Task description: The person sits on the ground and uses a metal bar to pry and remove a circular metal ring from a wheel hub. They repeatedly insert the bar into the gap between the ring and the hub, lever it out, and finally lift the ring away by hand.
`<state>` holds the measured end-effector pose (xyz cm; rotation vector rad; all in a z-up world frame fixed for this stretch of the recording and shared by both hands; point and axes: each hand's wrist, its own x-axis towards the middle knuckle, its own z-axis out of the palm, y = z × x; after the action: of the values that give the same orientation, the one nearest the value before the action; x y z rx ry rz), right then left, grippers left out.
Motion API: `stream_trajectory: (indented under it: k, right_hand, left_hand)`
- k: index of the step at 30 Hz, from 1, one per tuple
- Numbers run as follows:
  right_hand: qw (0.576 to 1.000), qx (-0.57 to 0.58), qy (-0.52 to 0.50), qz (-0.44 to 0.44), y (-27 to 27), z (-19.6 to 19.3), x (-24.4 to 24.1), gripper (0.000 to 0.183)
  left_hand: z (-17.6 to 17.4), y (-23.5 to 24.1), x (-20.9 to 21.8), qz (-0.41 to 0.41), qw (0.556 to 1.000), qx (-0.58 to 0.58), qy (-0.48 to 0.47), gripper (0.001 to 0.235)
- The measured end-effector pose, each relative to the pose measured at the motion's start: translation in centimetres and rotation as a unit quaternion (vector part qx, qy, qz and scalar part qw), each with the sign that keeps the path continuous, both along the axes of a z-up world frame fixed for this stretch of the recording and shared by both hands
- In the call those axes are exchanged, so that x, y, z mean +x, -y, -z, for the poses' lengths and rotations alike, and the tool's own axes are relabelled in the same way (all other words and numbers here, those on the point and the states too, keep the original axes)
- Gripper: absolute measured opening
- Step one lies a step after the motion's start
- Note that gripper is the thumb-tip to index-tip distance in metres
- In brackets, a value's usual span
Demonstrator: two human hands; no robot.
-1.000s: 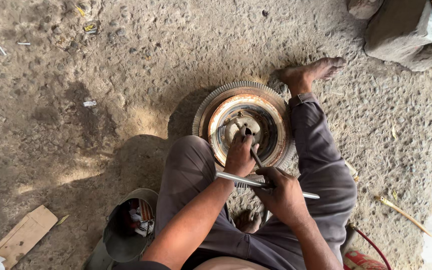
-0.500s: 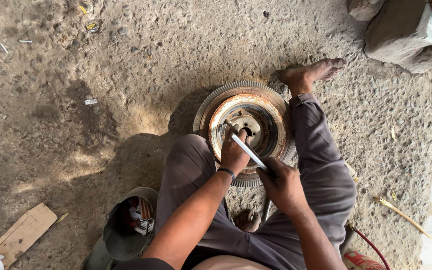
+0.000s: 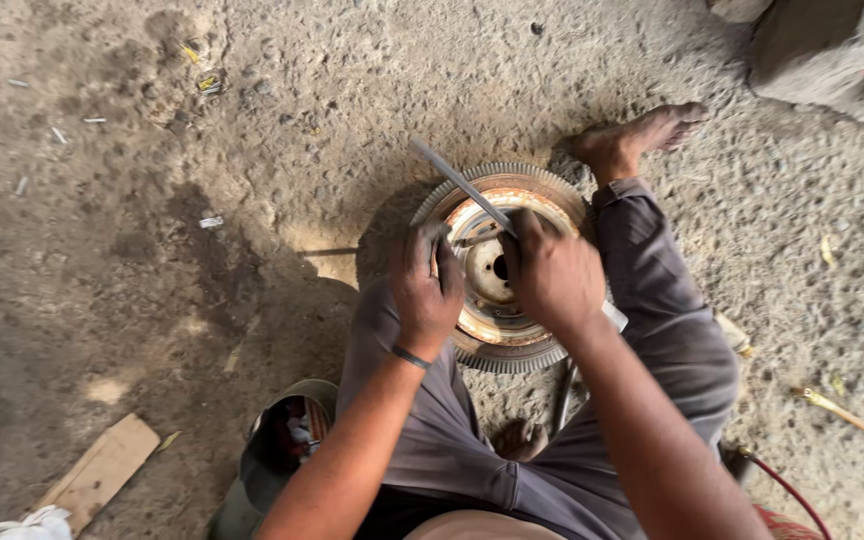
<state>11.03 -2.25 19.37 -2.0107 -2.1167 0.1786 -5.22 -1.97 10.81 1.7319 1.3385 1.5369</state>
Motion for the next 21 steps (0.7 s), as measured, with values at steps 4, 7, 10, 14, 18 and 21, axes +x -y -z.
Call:
stream_trajectory:
  k: [4, 7, 10, 14, 18, 21]
  right_hand:
    - [0.997, -0.006, 0.024, -0.078, -1.7, -0.3, 0.8, 0.029]
    - [0.996, 0.009, 0.017, -0.093, -1.8, -0.5, 2.3, 0.030]
    - [0.996, -0.026, 0.069, -0.055, -2.2, -1.0, 4.3, 0.035]
    - [0.989, -0.070, 0.126, -0.016, -4.6, -1.5, 6.1, 0.033]
    - [0.974, -0.036, 0.221, -0.024, -9.7, -0.7, 5.2, 0.026]
    - [0.974, 0.108, 0.195, -0.044, -11.3, 1.0, 4.1, 0.056]
  left_hand:
    - [-6.3, -4.5, -1.3, -0.014, 0.968, 0.163, -0.189, 0.021]
    - [-6.8, -8.5, -0.5, -0.023, 0.919, 0.057, -0.389, 0.042]
    - [-5.6, -9.3, -0.5, 0.026, 0.916, -0.072, -0.395, 0.053]
    - [-6.2, -5.3, -1.2, 0.070, 0.915, -0.079, -0.390, 0.049]
    - [-8.7, 1.4, 0.7, 0.066, 0.897, -0.122, -0.419, 0.025]
    - [-8.4, 3.5, 1.5, 0.131, 0.885, -0.311, -0.322, 0.022]
